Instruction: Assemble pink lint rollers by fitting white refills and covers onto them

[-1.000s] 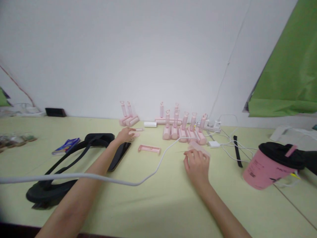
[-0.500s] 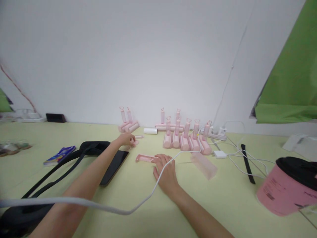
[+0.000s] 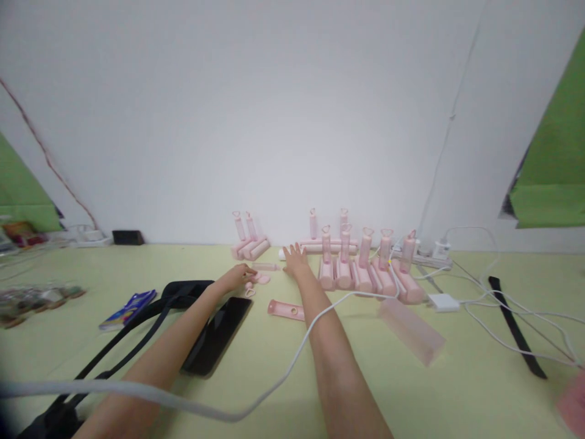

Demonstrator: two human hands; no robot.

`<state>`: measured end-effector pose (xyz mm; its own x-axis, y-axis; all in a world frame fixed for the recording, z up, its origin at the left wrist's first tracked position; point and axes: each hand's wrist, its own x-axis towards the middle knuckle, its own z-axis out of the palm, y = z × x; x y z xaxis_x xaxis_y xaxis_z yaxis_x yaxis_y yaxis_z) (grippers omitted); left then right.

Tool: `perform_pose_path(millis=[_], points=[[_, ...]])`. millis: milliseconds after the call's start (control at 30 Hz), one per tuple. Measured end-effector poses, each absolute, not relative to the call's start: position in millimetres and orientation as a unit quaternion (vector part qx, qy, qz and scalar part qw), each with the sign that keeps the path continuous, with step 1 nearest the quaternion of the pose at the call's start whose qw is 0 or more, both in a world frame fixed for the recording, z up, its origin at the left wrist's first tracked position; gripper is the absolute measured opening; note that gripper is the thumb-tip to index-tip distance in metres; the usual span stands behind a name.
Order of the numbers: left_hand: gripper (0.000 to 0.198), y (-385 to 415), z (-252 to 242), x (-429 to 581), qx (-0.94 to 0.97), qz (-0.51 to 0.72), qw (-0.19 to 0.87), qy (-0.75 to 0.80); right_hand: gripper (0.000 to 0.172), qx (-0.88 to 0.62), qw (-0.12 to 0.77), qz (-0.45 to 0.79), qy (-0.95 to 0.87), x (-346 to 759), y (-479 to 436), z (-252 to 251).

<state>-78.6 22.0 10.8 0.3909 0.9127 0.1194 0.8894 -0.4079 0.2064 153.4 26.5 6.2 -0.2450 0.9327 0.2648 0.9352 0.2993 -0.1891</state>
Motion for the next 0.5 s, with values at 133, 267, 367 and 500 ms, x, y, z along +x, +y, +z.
perform_pose_path(millis=[133, 267, 367, 500], points=[[0.021, 29.3, -1.3, -71.0, 0.839, 0.086, 0.03, 0.536, 0.058, -0.623, 0.155, -0.018, -0.766, 157.1, 37.2, -10.1], [0.019, 38.3, -2.5, -65.3, 0.851, 0.063, 0.03, 0.52, 0.041, -0.647, 0.146, -0.029, -0.748, 166.0, 35.4, -11.6], [0.027, 38.1, -1.0, -64.1, 0.861, 0.051, 0.026, 0.506, 0.048, -0.66, 0.13, -0.017, -0.739, 170.4, 28.8, -5.1], [0.035, 28.5, -4.0, -63.0, 0.867, 0.06, 0.002, 0.494, 0.051, -0.645, 0.167, -0.02, -0.745, 175.2, 5.6, 12.9]])
